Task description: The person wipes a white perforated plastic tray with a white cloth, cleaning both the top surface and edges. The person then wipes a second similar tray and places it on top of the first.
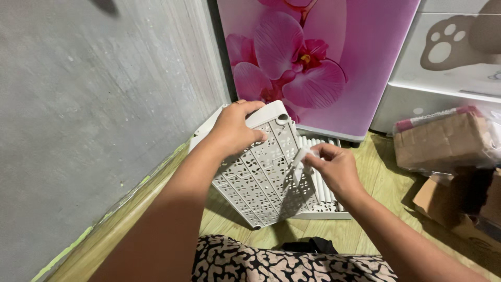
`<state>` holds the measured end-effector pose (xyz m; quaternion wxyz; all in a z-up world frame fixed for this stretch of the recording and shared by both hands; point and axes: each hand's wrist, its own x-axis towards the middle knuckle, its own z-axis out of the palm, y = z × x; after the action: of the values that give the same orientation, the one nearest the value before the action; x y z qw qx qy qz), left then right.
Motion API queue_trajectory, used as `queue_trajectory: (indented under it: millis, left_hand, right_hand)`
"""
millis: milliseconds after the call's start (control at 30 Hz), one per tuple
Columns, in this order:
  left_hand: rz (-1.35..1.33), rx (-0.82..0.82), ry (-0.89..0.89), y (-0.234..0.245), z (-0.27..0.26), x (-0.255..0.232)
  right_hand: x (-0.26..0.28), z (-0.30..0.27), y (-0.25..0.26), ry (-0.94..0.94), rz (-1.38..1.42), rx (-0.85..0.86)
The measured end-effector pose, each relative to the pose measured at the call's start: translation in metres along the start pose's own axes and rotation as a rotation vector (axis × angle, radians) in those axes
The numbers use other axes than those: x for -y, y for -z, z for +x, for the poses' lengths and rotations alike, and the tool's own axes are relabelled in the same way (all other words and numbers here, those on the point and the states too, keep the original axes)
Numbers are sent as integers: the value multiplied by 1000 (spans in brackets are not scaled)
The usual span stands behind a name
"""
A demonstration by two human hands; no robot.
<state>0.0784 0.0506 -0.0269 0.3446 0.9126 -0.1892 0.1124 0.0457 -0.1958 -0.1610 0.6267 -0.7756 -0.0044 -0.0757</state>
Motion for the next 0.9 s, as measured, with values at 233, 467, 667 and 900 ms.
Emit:
queue_trajectory:
  millis: [233,467,667,900]
  left_hand:
    - [-30,-9,-9,8,0,11]
    - [-69,16,-4,11,-2,10]
    - [-20,64,39,16,2,15]
    - [-63,79,31,9,18,23]
  right_hand:
    - [-59,4,-3,-223,-97,34]
    - [-93,-17,-2,-363,-234,17]
    - [-14,0,-14,-46,-162,-11]
    - [-25,-1,-14,-105,-109,-12]
